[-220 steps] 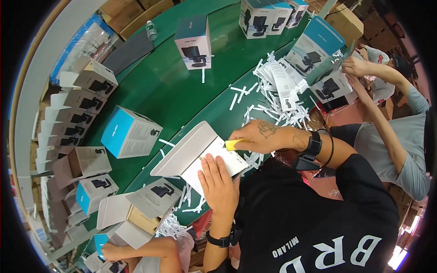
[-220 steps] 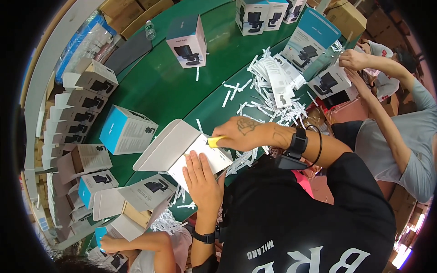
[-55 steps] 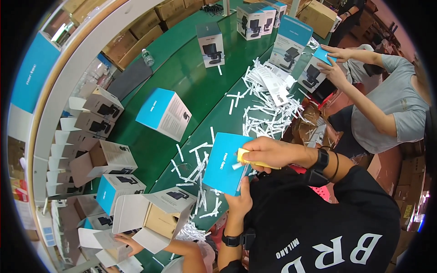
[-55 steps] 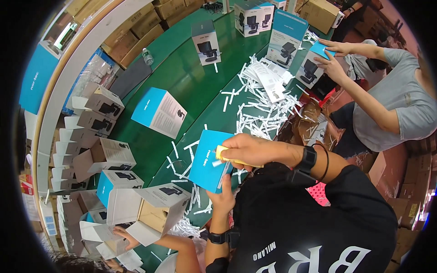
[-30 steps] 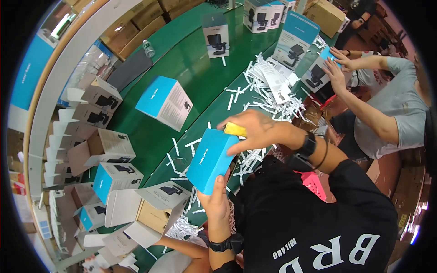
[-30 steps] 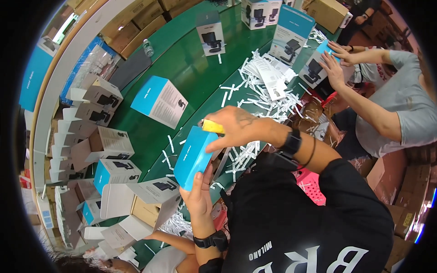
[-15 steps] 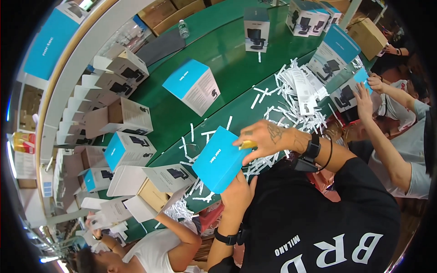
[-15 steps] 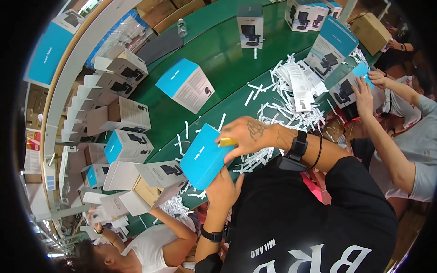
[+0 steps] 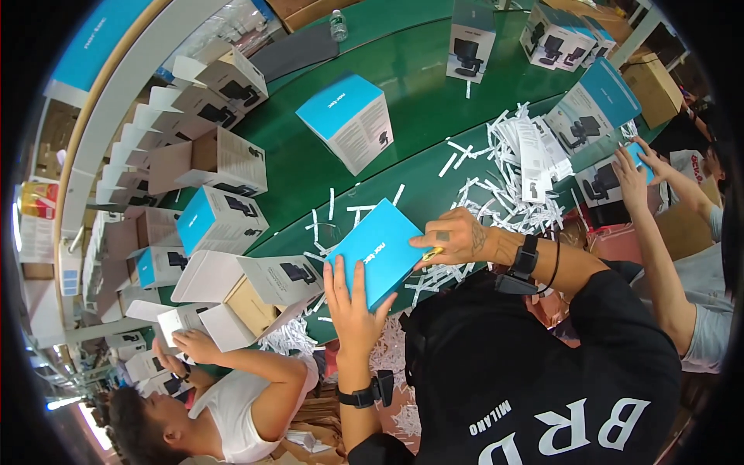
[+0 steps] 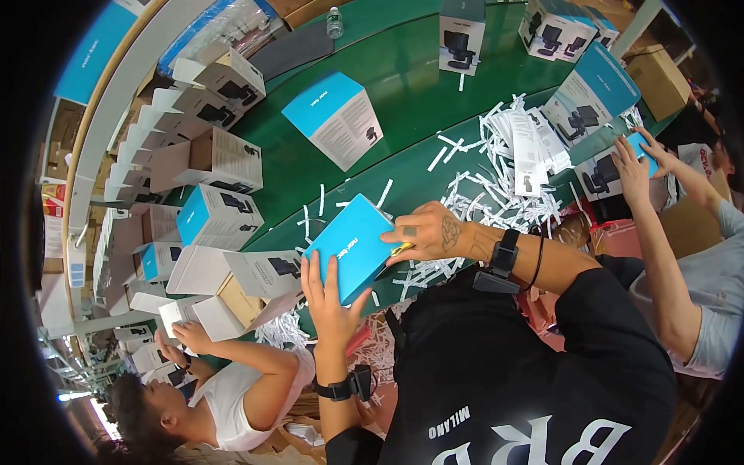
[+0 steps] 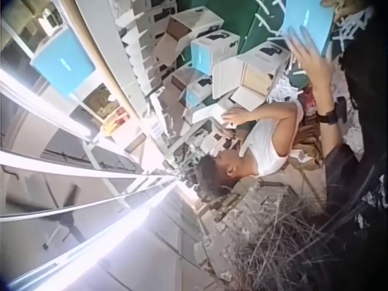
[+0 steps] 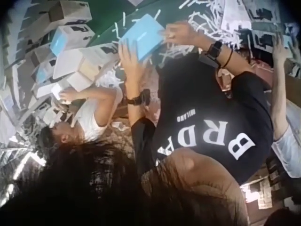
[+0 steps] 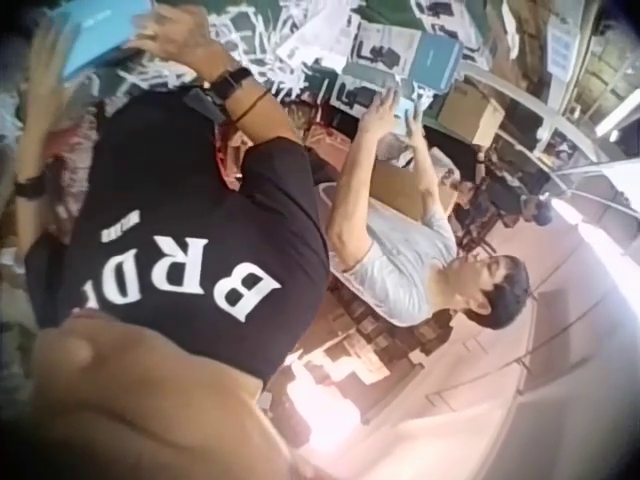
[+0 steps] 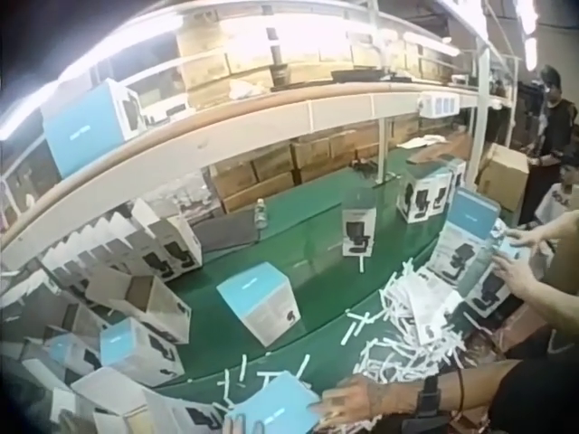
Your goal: The person uses a utility knife to cut tape on various blue and white boxes, opening them to insert manuals and cardboard dividers. After preparing each box, the person sets it aside on the green work surface.
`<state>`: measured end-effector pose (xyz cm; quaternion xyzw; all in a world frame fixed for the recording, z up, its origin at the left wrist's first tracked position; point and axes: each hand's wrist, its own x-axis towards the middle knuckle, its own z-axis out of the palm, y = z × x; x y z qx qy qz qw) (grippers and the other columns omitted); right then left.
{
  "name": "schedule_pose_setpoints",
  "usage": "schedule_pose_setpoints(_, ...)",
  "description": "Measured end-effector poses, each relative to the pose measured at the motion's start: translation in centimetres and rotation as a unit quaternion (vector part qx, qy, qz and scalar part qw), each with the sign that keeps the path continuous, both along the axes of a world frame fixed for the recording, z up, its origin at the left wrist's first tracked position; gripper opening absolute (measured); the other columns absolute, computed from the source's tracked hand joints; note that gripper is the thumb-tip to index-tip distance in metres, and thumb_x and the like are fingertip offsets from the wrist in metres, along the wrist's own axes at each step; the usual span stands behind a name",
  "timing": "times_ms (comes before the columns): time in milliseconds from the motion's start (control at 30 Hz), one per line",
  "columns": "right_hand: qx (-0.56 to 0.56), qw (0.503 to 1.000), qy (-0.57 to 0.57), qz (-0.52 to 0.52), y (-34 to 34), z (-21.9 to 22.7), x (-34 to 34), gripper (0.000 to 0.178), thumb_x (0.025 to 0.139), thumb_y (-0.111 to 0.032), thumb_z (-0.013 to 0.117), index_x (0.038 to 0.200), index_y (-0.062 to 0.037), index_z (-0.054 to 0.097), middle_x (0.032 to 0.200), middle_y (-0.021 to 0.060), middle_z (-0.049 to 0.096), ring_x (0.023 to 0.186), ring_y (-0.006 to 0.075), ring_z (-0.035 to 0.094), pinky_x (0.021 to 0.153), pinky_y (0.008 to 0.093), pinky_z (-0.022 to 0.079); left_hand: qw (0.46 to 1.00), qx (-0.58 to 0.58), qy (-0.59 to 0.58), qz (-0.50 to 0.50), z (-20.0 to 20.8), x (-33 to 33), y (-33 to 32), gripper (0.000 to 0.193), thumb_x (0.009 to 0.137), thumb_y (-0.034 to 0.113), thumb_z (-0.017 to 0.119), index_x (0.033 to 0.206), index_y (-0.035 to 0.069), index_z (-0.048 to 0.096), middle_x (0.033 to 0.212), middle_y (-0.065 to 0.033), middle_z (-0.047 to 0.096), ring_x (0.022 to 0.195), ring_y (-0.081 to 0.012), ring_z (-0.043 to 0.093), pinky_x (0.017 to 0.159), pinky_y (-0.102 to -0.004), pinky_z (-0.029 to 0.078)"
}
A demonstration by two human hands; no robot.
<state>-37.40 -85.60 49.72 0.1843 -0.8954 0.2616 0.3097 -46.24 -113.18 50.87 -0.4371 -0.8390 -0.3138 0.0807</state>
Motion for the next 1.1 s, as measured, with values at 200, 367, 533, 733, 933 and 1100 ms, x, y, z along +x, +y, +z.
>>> schedule_pose_setpoints(200, -0.002, 1.000, -0.017, 0.003, 0.2, 0.2, 0.0, 0.051, 0.073, -0.042, 0.090, 0.112, -0.0137, 0.073, 0.072, -0.0018, 0.056, 0.049, 0.0143, 0.056, 0.043, 0.0281, 0.043, 0.994, 0.000, -0.096, -0.059, -0.1, 0.0, 0.0, 0.061, 0.079, 0.020, 0.081, 0.137, 0.013, 0.064, 0.161, -0.0227, 0.030, 0.149, -0.0488, 0.021, 0.119, -0.0581, 0.021)
schedule_pose_setpoints(367, 0.014, 0.997, -0.078, 0.014, 0.8, -0.2, 1.1, 0.053, 0.078, -0.034, 0.087, 0.125, -0.0157, 0.070, 0.072, -0.0013, 0.053, 0.052, 0.0151, 0.058, 0.045, 0.0286, 0.046, 0.980, 0.041, -0.186, -0.051, -1.0, -0.3, -0.3, 0.050, 0.079, 0.011, 0.078, 0.129, 0.019, 0.073, 0.164, -0.0208, 0.027, 0.153, -0.0461, 0.014, 0.123, -0.0562, 0.013)
schedule_pose_setpoints(533, 0.023, 0.992, -0.120, 0.035, 1.2, -0.6, 1.4, 0.056, 0.082, -0.026, 0.083, 0.135, -0.0176, 0.066, 0.070, -0.0010, 0.048, 0.052, 0.0155, 0.057, 0.046, 0.0292, 0.046, 0.953, 0.071, -0.291, -0.051, -1.7, -1.1, -0.8, 0.046, 0.077, 0.004, 0.075, 0.119, 0.021, 0.079, 0.169, -0.0193, 0.018, 0.156, -0.0464, 0.003, 0.124, -0.0563, 0.007)
schedule_pose_setpoints(733, 0.011, 0.997, -0.075, 0.018, 0.4, -2.2, 2.1, 0.054, 0.084, -0.021, 0.080, 0.136, -0.0168, 0.065, 0.069, -0.0011, 0.045, 0.051, 0.0147, 0.053, 0.047, 0.0299, 0.045, 0.956, 0.046, -0.277, -0.081, -1.1, -1.1, -0.9, 0.058, 0.078, 0.006, 0.074, 0.133, 0.023, 0.071, 0.170, -0.0210, 0.012, 0.157, -0.0454, 0.002, 0.122, -0.0605, 0.007)
schedule_pose_setpoints(933, 0.029, 0.997, -0.046, 0.061, 0.9, -3.3, 1.6, 0.054, 0.084, -0.019, 0.080, 0.135, -0.0130, 0.065, 0.067, -0.0011, 0.043, 0.051, 0.0141, 0.051, 0.045, 0.0302, 0.041, 0.978, -0.205, -0.034, -0.029, -0.3, 1.8, 0.8, 0.074, 0.083, 0.020, 0.075, 0.150, 0.007, 0.047, 0.164, -0.0258, 0.026, 0.152, -0.0479, 0.021, 0.117, -0.0704, 0.016)
schedule_pose_setpoints(1100, 0.044, 0.989, -0.071, 0.123, 2.1, -3.8, 0.6, 0.052, 0.084, -0.021, 0.081, 0.133, -0.0109, 0.067, 0.065, -0.0016, 0.044, 0.050, 0.0146, 0.050, 0.044, 0.0301, 0.038, 0.964, -0.253, 0.078, 0.002, -0.7, 2.6, 4.3, 0.079, 0.083, 0.030, 0.077, 0.147, -0.004, 0.046, 0.159, -0.0267, 0.036, 0.149, -0.0486, 0.031, 0.115, -0.0725, 0.020)
